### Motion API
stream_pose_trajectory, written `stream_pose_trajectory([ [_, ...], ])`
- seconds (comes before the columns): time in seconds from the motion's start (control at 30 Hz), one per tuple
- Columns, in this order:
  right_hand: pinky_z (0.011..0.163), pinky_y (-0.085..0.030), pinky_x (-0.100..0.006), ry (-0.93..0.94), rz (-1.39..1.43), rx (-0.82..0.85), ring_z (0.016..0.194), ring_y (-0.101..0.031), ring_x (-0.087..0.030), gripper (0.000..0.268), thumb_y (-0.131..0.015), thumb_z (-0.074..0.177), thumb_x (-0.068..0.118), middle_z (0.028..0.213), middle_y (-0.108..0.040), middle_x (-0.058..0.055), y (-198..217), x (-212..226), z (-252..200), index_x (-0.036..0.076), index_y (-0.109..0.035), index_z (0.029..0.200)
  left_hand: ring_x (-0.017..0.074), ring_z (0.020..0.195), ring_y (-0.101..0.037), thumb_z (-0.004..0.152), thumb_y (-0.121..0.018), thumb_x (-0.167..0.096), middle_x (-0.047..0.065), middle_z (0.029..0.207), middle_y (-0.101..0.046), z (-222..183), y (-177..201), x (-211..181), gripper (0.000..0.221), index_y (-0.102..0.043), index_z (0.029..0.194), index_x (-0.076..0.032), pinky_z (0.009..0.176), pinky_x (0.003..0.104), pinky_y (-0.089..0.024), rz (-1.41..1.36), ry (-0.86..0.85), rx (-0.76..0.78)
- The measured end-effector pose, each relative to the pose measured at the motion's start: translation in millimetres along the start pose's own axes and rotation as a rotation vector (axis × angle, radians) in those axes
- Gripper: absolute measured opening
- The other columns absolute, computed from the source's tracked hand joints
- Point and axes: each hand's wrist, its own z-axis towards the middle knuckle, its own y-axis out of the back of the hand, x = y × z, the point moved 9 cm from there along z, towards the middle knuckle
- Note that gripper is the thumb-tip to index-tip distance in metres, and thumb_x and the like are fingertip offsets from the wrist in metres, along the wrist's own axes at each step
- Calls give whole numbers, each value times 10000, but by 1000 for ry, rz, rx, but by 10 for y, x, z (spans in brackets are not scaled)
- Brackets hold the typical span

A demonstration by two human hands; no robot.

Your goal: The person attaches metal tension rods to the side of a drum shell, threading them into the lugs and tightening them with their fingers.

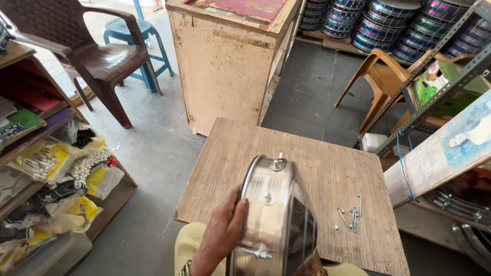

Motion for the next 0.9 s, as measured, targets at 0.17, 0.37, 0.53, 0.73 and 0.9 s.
stream_pose_trajectory([
  [0.17,786,-544,-425,105,-70,70,962,-645,-268,492,-496,1007,403,1139,-677,-122,-113,524,550,30,-611,1306,80,578,-525,1003,-529,-167,38,699,-579,-160,-283,140,482,-500,1472,-59,500,260,-434,-246,277,42],
  [0.37,711,-557,-365,303,9,122,882,-660,-220,446,-518,1029,347,1066,-689,-102,194,869,1093,4,-615,1296,56,593,-478,1003,-516,-79,-6,716,-564,-328,-498,348,500,-466,1496,-19,478,241,-390,-290,219,15],
  [0.53,649,-567,-315,405,-8,136,815,-672,-179,407,-536,1047,300,1006,-698,-85,512,854,1090,-18,-618,1288,44,669,-514,1035,-484,-84,-18,817,-607,-242,-571,223,474,-427,1496,13,547,226,-446,-113,97,14],
  [0.73,435,-377,-285,354,-467,-168,541,-467,-139,375,-545,1026,298,744,-628,-31,1170,869,862,77,-758,1240,57,538,-475,1028,-458,-164,-10,646,-524,45,-795,287,466,-455,1478,-42,446,255,-403,-38,336,106],
  [0.9,719,-585,-356,793,-1037,-568,786,-750,-233,247,-646,891,165,946,-782,-114,1550,1758,376,86,-752,1100,99,432,-458,1009,-420,-214,-10,553,-498,167,-943,459,539,-425,1540,-127,362,309,-378,27,494,120],
])
